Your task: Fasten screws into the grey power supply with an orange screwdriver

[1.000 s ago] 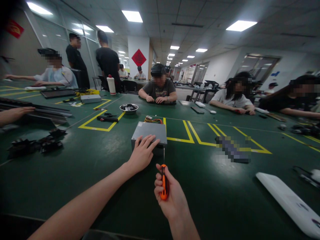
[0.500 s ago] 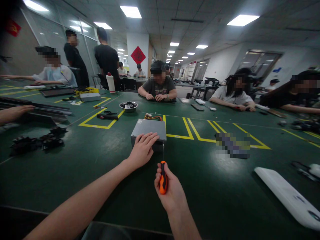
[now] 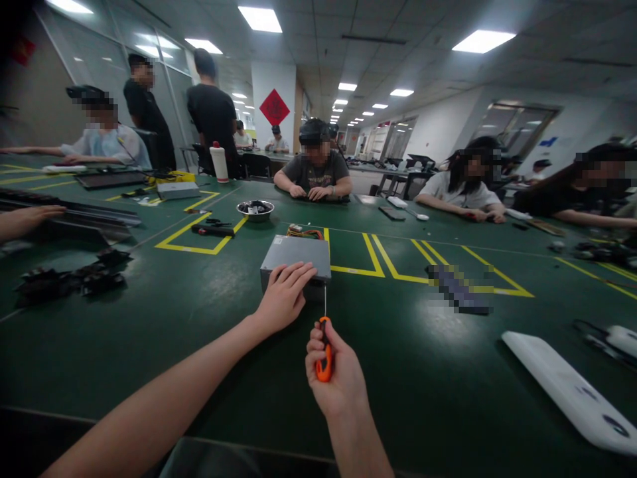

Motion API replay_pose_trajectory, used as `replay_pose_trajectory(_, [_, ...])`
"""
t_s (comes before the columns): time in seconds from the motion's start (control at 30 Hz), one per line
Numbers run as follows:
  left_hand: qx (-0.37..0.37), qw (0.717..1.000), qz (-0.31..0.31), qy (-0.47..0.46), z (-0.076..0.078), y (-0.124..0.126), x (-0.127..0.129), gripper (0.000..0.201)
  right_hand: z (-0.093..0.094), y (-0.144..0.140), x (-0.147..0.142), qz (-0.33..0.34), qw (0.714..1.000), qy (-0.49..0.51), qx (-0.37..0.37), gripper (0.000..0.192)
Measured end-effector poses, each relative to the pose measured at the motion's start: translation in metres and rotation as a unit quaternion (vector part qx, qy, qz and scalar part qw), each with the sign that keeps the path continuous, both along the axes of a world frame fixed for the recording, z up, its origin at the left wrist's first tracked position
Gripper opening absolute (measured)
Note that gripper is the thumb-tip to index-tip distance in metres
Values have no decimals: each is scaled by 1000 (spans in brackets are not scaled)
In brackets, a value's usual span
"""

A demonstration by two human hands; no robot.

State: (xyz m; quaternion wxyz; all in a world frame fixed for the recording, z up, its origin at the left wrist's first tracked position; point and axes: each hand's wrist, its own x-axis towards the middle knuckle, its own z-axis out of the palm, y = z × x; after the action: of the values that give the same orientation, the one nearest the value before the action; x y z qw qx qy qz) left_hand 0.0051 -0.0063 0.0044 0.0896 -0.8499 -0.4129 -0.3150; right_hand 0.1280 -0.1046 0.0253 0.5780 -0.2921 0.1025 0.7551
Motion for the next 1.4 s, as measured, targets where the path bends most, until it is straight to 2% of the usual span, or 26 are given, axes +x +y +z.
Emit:
replay_pose_trajectory(0.2, [10, 1000, 2, 7, 0, 0, 0, 52, -2, 1, 1, 16, 1000, 2, 23, 20])
replay_pose_trajectory(0.4, [10, 1000, -2, 12, 0, 0, 0, 52, -4, 4, -2, -17, 1000, 11, 16, 11])
replay_pose_trajectory(0.53, [12, 1000, -1, 15, -1, 0, -1, 53, -5, 3, -1, -14, 999, 33, 16, 14])
replay_pose_trajectory(0.77, [20, 999, 5, 28, -1, 0, -1, 53, -12, 4, -4, 26, 997, -63, 48, 20])
replay_pose_trajectory(0.93, [29, 999, 7, 42, -1, 0, -1, 54, -9, 2, -4, -8, 998, -52, 42, 8])
replay_pose_trajectory(1.07, [42, 998, 14, 50, -1, 0, -1, 56, -10, 1, -1, -5, 999, -22, 32, 13])
replay_pose_trajectory(1.23, [40, 998, 9, 48, -2, 0, 0, 56, -11, 1, 4, 25, 997, -41, 52, 19])
replay_pose_trajectory(1.4, [35, 998, 2, 51, -1, -1, -1, 54, -3, 1, 7, 1, 998, -44, 49, 11])
